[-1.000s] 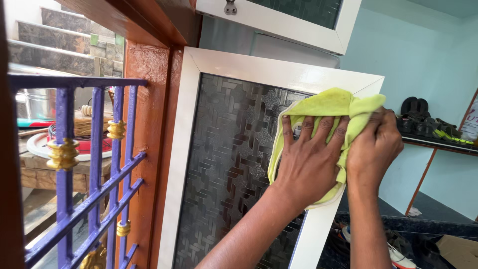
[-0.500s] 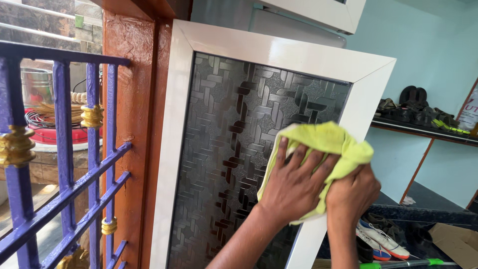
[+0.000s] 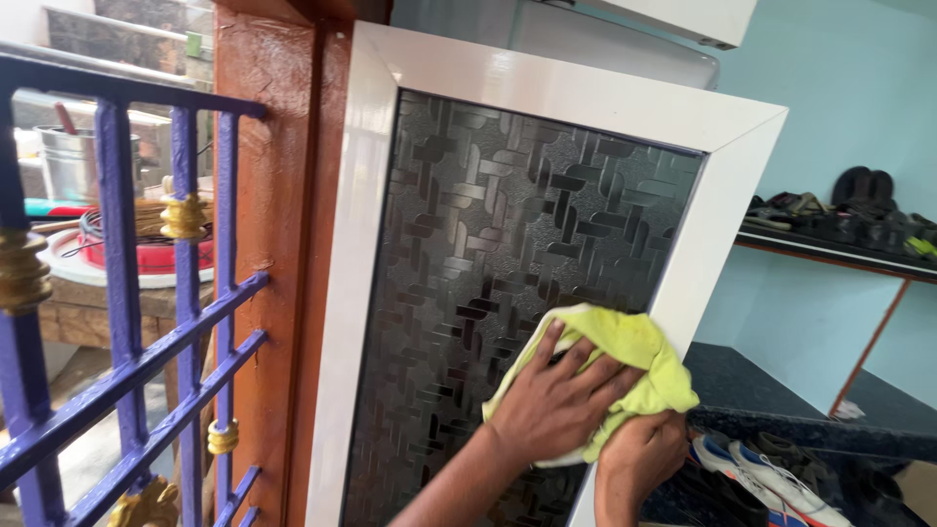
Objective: The person wipes a white-framed glass window and an adjacent purple metal security grille using a yellow cloth. They clean the glass pane and the grille bars in a repetitive wiping motion.
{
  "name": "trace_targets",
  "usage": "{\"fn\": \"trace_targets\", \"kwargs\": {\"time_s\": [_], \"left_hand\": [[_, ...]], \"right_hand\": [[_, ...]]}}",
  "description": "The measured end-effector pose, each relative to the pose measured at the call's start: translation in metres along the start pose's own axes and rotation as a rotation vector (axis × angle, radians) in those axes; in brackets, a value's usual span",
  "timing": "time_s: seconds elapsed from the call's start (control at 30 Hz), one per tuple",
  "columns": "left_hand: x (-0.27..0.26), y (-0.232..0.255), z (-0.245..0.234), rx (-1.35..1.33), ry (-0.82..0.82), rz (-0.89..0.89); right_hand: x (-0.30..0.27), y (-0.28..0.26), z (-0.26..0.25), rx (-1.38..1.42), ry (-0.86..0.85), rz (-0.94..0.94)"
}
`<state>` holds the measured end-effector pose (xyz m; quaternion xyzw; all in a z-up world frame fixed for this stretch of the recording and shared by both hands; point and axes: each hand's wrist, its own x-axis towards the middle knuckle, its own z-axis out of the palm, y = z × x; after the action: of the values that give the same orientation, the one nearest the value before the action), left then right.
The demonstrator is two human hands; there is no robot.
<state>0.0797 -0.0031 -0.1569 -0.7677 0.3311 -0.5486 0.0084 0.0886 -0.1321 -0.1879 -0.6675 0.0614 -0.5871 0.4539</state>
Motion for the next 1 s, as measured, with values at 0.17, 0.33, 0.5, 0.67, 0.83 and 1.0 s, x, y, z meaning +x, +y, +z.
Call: {"fn": "trace_targets", "kwargs": {"time_s": [0.17,0.33,0.5,0.67,0.83,1.0], "left_hand": [[0.051,-0.048,-0.022,0.201,-0.16,0.096],[0.105,-0.081,-0.049,0.351,-0.224,0.11],[0.118,-0.101,-0.055,0.438,-0.332,0.123],[0.109,-0.124,-0.048,0.45,-0.293,0.071],[0.078,-0.145,-0.039,0.467,-0.221,-0.016],[0.058,-0.155,-0.027,0.487,-0.15,-0.085]], "right_hand": [[0.0,-0.021,0.021,-0.017,-0.088,0.124],[0.016,-0.039,0.045,-0.1,-0.125,-0.017],[0.022,-0.033,0.065,-0.13,-0.051,-0.248],[0.03,-0.031,0.087,-0.212,-0.158,-0.152],[0.033,-0.033,0.103,-0.164,-0.163,-0.228],[0.039,-0.032,0.106,-0.234,-0.271,-0.217]]}}
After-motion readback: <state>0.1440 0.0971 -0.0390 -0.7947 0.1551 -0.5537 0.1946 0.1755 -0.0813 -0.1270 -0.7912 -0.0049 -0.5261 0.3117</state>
